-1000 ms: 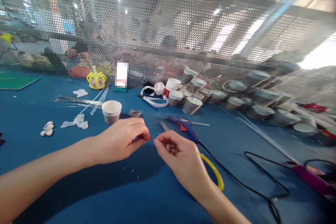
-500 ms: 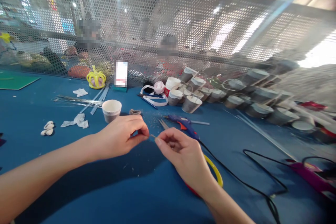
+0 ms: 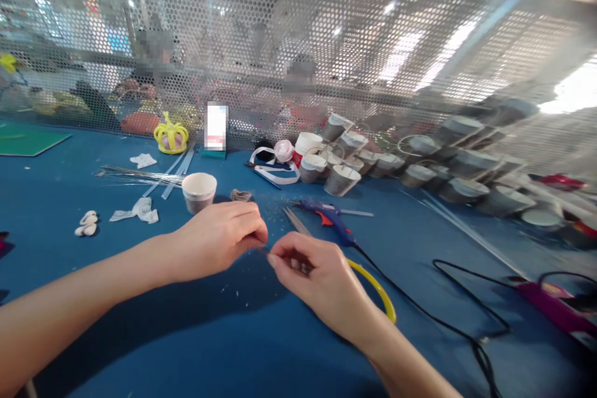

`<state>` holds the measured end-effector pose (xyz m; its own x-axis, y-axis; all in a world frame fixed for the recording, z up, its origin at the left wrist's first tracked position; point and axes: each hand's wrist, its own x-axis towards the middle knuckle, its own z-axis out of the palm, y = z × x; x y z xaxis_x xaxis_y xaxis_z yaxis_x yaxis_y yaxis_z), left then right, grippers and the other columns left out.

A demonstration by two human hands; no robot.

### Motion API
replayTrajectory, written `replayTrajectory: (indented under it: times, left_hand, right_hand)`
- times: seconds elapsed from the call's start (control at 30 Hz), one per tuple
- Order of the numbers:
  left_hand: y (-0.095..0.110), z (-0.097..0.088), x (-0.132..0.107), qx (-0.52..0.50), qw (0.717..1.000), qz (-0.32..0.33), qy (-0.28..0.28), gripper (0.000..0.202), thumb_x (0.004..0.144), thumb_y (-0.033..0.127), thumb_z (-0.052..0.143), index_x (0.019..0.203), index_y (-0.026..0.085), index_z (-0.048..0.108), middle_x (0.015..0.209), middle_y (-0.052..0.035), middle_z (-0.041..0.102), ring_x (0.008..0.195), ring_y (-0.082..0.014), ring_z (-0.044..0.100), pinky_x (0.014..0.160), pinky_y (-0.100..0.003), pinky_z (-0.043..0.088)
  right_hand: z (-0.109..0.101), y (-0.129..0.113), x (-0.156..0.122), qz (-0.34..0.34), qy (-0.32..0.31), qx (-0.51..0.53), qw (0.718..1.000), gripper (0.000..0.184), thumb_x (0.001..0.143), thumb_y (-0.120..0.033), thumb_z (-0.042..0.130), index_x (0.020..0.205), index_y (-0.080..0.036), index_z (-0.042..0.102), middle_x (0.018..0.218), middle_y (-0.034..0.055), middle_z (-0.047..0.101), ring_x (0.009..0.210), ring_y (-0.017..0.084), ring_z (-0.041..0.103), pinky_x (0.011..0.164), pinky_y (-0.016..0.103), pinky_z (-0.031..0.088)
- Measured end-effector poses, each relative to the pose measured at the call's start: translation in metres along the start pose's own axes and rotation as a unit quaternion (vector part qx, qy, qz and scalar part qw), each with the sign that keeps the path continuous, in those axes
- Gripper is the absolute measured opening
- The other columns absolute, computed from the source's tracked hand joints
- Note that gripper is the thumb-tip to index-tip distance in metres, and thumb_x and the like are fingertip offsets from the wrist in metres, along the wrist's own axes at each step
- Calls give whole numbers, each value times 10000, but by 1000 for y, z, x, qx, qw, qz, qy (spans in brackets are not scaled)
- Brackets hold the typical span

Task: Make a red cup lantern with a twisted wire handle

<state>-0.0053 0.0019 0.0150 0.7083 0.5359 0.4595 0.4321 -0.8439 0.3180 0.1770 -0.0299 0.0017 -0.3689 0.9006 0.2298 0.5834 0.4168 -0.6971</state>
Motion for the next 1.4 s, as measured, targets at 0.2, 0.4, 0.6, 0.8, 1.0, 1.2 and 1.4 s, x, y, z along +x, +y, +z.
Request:
replayTrajectory:
  times: [0.2,0.4,0.6,0.8,1.0,1.2,1.4]
  left_hand:
    - [0,2,1,-133,987,-94,-8,129,805,216,475,736,139,553,682,3,569,601,-82,482,565,-189,380]
    - [9,16,-1,-197,964,-177,28,195,804,279,467,725,134,570,607,22,544,530,-72,437,474,-175,352]
    - [13,27,-6,-95,988,-88,80,144,811,198,461,780,136,588,671,-14,587,571,-86,492,522,-190,391]
    - [10,12,-4,68,995,10,76,202,838,195,402,746,127,569,701,-54,570,657,-134,502,604,-252,411]
    - [4,2,0,-74,995,-66,21,130,800,182,468,725,129,559,655,-2,558,580,-82,473,549,-192,386]
    - [6,19,-4,-148,980,-133,-2,200,824,249,431,714,135,553,579,19,519,519,-76,444,478,-178,365]
    - [12,21,-6,61,997,17,38,218,838,199,386,735,132,566,672,-52,581,636,-141,508,595,-262,409]
  right_hand:
    - [-3,-4,2,80,-18,171,982,123,720,-263,546,639,-175,517,516,-55,428,424,48,327,383,178,266]
    - [2,-3,4,81,84,176,977,135,722,-286,552,666,-169,518,512,-49,435,407,49,344,363,175,286]
    - [6,1,2,23,145,23,989,126,753,-235,509,643,-176,529,529,-31,457,466,77,402,433,191,348]
    - [2,-2,0,-46,86,-71,993,116,710,-116,494,633,-179,553,551,-26,491,490,79,410,453,190,336]
    - [-2,-6,-1,22,10,60,998,116,743,-222,512,640,-176,539,549,-35,471,475,69,380,426,179,326]
    - [0,-4,3,56,98,115,987,110,721,-260,538,650,-177,523,546,-34,473,459,72,407,423,184,356]
    - [2,2,3,-14,100,-35,994,98,715,-167,506,625,-182,541,515,-36,458,467,79,390,433,189,333]
